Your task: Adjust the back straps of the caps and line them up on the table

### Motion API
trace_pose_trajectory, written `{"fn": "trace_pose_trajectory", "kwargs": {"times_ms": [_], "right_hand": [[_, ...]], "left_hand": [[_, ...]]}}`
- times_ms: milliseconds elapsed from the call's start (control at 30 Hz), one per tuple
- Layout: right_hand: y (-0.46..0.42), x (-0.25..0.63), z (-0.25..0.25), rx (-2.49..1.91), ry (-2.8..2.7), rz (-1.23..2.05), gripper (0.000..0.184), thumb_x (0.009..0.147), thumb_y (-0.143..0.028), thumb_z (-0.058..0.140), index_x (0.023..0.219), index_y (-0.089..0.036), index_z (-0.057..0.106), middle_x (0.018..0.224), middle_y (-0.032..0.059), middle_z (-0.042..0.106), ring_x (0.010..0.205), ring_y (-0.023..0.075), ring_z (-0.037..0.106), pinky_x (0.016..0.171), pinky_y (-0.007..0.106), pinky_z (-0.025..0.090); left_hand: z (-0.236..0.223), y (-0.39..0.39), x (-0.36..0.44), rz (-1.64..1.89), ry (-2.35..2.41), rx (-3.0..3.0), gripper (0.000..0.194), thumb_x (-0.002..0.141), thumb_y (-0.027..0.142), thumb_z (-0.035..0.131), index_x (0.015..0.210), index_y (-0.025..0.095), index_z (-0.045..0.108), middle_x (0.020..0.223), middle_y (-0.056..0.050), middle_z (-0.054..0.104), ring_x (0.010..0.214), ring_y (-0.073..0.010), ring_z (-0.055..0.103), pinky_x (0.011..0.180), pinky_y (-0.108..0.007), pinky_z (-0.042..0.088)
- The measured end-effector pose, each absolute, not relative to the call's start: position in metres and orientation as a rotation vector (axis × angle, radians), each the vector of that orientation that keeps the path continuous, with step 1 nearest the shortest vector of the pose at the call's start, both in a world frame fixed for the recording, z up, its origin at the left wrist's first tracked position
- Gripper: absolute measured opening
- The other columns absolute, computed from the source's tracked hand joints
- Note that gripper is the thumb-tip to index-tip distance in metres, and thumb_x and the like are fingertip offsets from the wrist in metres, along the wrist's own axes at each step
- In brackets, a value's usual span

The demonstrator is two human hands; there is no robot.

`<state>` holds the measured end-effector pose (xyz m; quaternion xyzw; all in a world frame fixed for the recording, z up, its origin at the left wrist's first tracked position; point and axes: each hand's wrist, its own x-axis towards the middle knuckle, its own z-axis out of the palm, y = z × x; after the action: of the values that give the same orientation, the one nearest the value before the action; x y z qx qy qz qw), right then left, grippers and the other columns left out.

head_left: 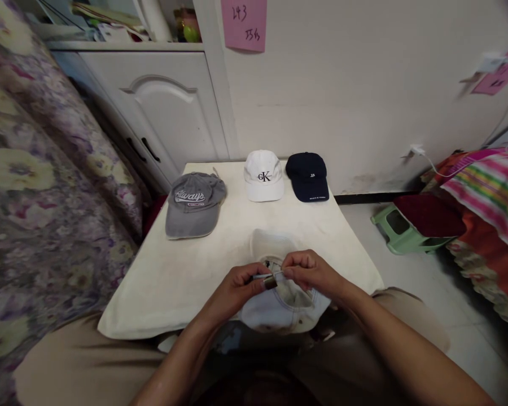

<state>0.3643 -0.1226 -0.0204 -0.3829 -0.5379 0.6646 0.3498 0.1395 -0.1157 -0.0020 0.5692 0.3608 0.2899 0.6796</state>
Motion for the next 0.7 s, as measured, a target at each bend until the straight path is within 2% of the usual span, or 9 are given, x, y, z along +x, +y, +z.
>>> {"fn": "trace_pose_trajectory", "kwargs": {"times_ms": [233,700], "right_hand": [[-0.124,0.365,-0.009,-1.022,-1.487,1.686,0.020,0.084,-0.035,0.069,0.078,-0.016,0.067,0.050,-0.0074,0.046,0.044,0.0061,0.037,0.044,0.019,0.028],[-0.125,0.363,-0.010,-1.067,-1.573,1.553,0.018,0.084,-0.034,0.070,0.078,-0.017,0.066,0.060,-0.0039,0.057,0.054,0.0086,0.049,0.053,0.020,0.036]], "left_hand": [[-0.006,-0.115,0.138,0.651,0.799,1.343,0.016,0.084,0.032,0.070,0.085,0.016,0.071,0.076,0.000,0.062,0.069,-0.0127,0.051,0.065,-0.022,0.040],[0.000,-0.116,0.144,0.622,0.844,1.447,0.020,0.087,0.035,0.065,0.083,0.015,0.070,0.078,-0.001,0.063,0.072,-0.0146,0.052,0.065,-0.023,0.039]]}}
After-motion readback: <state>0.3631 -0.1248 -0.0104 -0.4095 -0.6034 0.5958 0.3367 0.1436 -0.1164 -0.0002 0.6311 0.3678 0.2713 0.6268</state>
